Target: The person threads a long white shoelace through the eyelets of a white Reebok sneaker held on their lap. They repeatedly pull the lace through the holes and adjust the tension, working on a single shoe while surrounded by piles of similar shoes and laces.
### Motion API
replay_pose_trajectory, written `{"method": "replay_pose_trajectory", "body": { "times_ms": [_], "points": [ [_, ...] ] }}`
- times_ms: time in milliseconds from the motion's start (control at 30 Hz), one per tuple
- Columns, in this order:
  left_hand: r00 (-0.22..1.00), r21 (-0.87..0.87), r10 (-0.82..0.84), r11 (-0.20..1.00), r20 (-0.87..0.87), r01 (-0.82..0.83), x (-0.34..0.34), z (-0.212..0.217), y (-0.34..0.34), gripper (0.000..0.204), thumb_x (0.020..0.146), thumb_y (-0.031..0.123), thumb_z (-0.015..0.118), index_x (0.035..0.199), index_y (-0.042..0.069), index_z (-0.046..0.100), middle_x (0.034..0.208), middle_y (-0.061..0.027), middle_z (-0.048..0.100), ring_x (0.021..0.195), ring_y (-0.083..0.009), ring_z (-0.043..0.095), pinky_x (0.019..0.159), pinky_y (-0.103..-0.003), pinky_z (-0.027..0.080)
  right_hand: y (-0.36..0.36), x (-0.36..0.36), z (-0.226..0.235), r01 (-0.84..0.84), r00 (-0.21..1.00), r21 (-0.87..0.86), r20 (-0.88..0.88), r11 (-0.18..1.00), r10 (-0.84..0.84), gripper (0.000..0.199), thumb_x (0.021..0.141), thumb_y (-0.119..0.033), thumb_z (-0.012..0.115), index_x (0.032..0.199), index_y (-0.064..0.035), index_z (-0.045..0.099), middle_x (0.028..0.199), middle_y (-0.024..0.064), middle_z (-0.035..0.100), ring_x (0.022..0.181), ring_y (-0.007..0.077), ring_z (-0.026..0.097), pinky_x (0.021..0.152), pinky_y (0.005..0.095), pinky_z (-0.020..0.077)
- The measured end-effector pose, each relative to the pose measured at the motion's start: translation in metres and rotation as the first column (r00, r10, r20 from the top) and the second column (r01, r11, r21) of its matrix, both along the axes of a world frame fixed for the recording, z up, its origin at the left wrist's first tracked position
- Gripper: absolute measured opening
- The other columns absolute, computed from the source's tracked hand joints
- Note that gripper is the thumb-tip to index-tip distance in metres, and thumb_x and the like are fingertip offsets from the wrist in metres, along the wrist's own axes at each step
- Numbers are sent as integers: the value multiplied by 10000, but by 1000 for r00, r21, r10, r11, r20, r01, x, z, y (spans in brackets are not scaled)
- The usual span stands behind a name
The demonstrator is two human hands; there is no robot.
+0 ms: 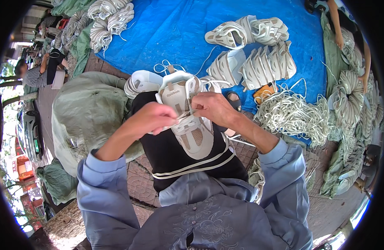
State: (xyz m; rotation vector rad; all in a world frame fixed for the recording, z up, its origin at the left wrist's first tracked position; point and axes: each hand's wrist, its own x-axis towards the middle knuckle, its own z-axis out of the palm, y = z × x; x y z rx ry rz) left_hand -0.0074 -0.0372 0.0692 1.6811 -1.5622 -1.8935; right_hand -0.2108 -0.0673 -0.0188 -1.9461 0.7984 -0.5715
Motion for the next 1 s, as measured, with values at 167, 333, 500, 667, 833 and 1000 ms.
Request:
{"method": "replay_pose_trajectory", "body": {
  "times_ms": [167,333,500,667,833,1000],
  "points": [
    [707,20,375,890,-600,-455,45,64,53,89,798,32,527,817,-51,552,581,-35,470,392,-58,339,369,-211,251,9,5,14,49,990,-505,140,862,26,129,609,-112,655,680,-50,566,639,44,532,623,213,551,558,322,449],
    [538,28,287,899,-792,-438,10,58,70,98,814,47,538,845,-45,552,694,-85,542,468,-95,433,406,-213,345,48,64,45,-165,985,-469,-34,867,169,96,626,-123,643,643,-77,560,620,43,525,594,220,566,490,310,461],
    [-144,306,314,562,-938,-768,81,42,49,96,854,49,475,922,-14,498,978,-178,553,830,-210,571,716,-319,509,-29,-4,34,55,861,297,469,953,-196,104,750,-56,564,804,-19,646,589,23,540,427,62,432,378,191,336],
    [-256,242,345,-84,-903,-967,275,-11,61,164,855,-15,416,969,-131,432,1130,-247,471,1121,-356,431,971,-454,371,-167,-173,11,373,598,640,387,672,-701,205,819,-199,579,874,-2,585,588,-17,465,435,49,366,367,176,240],
    [-283,38,520,-432,-806,-901,409,-37,109,223,868,5,381,1016,-161,396,1139,-270,451,1121,-393,423,968,-474,372,-217,-304,0,676,471,526,231,517,-851,224,810,-186,599,925,5,578,607,-20,460,433,43,356,362,175,230],
    [-277,-146,637,-529,-720,-836,455,-39,118,252,876,24,355,1022,-176,402,1082,-268,485,1094,-389,453,922,-445,432,-215,-431,18,820,349,417,181,393,-920,213,804,-199,607,908,-13,594,573,-48,472,417,23,378,342,164,236]
  ]
}}
